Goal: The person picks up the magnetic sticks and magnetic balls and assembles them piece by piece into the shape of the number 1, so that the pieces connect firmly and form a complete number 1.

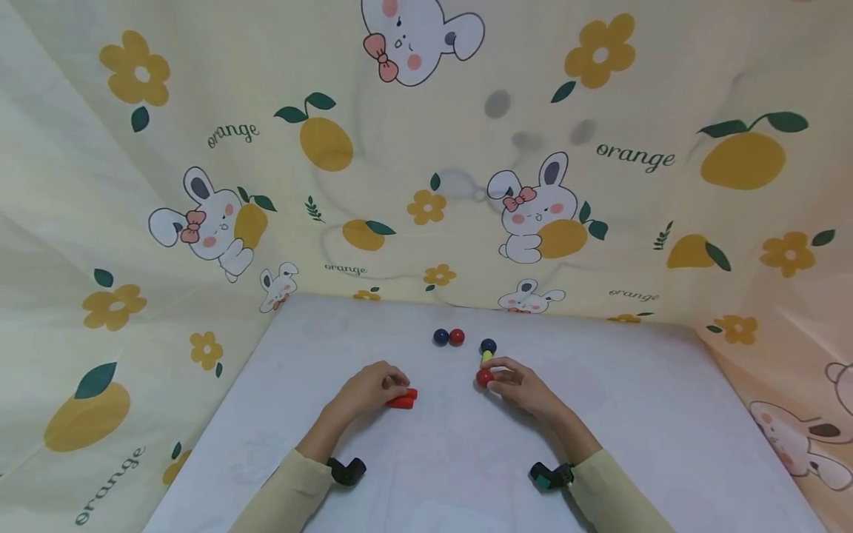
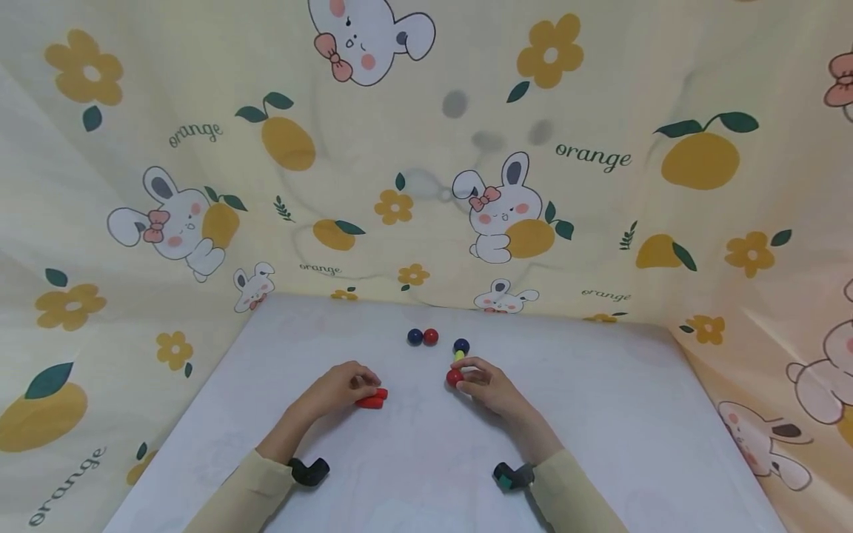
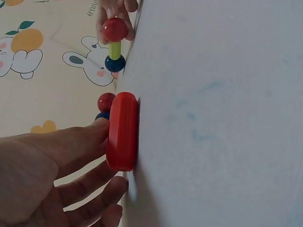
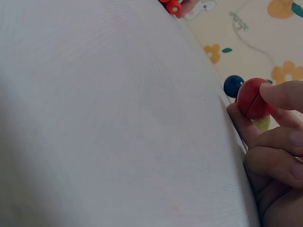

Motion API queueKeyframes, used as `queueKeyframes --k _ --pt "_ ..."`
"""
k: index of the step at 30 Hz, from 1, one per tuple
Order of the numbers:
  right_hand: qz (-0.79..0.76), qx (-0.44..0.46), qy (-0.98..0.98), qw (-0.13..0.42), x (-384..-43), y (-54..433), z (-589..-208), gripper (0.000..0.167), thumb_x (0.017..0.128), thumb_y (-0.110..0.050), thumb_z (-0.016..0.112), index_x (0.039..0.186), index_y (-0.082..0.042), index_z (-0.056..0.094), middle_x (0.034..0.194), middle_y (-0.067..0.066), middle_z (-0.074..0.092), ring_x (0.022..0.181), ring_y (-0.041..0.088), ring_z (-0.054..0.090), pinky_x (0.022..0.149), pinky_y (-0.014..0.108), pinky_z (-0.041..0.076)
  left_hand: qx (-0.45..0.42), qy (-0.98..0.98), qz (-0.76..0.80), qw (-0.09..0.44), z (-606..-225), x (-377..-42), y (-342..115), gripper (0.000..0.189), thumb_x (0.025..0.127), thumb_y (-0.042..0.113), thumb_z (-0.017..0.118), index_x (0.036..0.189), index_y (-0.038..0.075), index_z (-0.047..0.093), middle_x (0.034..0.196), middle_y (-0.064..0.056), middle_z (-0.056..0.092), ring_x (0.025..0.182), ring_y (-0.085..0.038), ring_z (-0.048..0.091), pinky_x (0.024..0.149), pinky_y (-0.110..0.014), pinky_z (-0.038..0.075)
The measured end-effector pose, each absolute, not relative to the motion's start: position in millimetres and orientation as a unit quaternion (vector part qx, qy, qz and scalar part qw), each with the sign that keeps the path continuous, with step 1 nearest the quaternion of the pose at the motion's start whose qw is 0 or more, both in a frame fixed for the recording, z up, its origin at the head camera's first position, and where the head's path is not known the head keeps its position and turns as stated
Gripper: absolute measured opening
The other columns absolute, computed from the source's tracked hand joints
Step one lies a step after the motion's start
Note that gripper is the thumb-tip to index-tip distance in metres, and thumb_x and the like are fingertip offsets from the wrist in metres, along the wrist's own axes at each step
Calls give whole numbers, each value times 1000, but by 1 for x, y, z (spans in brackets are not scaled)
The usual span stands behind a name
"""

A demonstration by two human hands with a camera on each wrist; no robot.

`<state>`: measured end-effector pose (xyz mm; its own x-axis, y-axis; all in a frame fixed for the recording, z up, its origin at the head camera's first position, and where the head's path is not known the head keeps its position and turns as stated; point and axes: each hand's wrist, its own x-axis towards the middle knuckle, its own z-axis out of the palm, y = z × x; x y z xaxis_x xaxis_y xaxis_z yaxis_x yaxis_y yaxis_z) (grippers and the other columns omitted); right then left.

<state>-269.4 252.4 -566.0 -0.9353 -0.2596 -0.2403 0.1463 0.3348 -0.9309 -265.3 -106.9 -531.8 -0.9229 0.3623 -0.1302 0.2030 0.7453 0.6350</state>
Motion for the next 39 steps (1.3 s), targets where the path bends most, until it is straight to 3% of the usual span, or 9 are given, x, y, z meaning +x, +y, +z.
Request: queueKeyframes --k 20,27,32,39 --pt "-584 -50 791 177 -265 249 -562 41 107 -29 70 144 -15 59 143 18 64 113 26 55 73 29 43 125 944 291 91 -541 -266 -98 12 99 28 80 109 20 82 100 4 69 91 -16 61 83 -36 56" --pt "-585 -76 787 178 -265 252 -565 46 107 -29 69 150 -16 58 135 14 66 85 17 50 64 24 38 109 940 312 86 -540 -267 -93 18 101 33 77 116 21 79 98 5 72 88 -15 61 78 -32 54" --pt "-575 -93 795 170 -266 254 -566 46 107 -30 70 150 -17 61 131 13 63 86 19 50 64 23 40 110 935 328 83 -535 -267 -88 19 102 33 77 117 22 78 97 6 71 89 -16 61 76 -30 53" --pt "-576 -91 794 175 -266 254 -565 46 107 -30 70 150 -16 61 127 15 61 69 18 44 62 22 39 114 908 391 97 -531 -267 -82 20 102 30 77 118 19 77 104 4 72 93 -17 62 79 -29 56"
